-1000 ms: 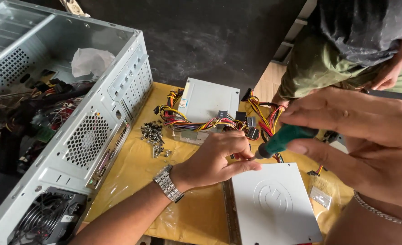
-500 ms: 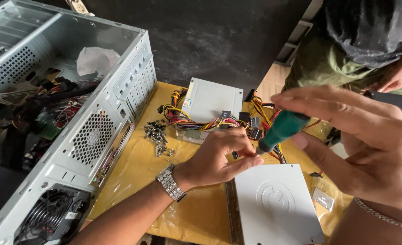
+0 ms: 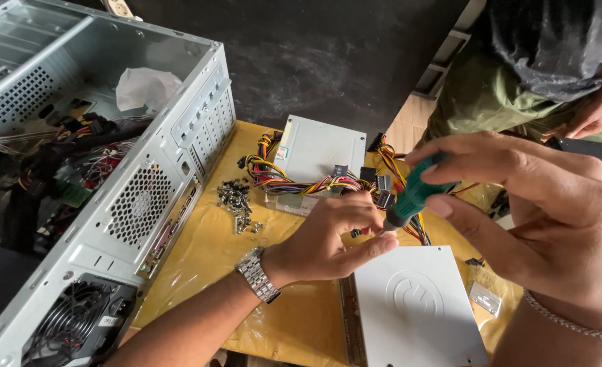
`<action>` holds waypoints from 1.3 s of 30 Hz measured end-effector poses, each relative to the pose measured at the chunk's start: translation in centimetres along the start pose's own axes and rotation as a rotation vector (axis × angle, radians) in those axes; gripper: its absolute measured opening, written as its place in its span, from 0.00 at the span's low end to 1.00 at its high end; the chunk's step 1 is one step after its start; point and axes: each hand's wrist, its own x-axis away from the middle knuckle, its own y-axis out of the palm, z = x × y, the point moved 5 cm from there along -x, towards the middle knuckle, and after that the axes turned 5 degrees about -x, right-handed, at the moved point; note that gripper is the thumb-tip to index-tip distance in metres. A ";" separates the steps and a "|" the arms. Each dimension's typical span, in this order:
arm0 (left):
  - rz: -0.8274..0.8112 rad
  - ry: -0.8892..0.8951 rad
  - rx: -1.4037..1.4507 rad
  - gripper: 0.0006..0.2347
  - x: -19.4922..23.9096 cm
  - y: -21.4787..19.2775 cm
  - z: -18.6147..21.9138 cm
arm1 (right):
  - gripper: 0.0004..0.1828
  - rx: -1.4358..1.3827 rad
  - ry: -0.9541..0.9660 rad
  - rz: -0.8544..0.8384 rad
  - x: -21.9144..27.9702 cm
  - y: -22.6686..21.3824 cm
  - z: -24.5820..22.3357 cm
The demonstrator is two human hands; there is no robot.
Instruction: The person uses a screwdriver to remove screws from a computer power supply unit placed on a table. They then open the casing to reveal the internal components and continue to manipulate the unit and its parts.
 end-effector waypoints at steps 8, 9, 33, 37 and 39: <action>0.043 0.027 -0.050 0.12 0.0 0.1 -0.2 | 0.15 -0.029 0.011 -0.024 0.1 0.3 0.5; 0.038 0.028 -0.023 0.11 0.0 -0.1 0.1 | 0.10 -0.029 -0.032 -0.047 -0.2 0.4 0.1; 0.099 -0.061 -0.059 0.12 -0.1 -0.3 -0.5 | 0.17 0.096 0.041 -0.001 0.5 0.0 1.5; -0.035 -0.009 -0.012 0.06 -0.5 -1.0 0.4 | 0.18 -0.007 0.072 -0.012 0.4 -0.1 1.5; -0.293 -0.025 -0.099 0.06 -0.4 -0.5 0.1 | 0.27 0.052 0.019 -0.011 1.0 -0.2 2.4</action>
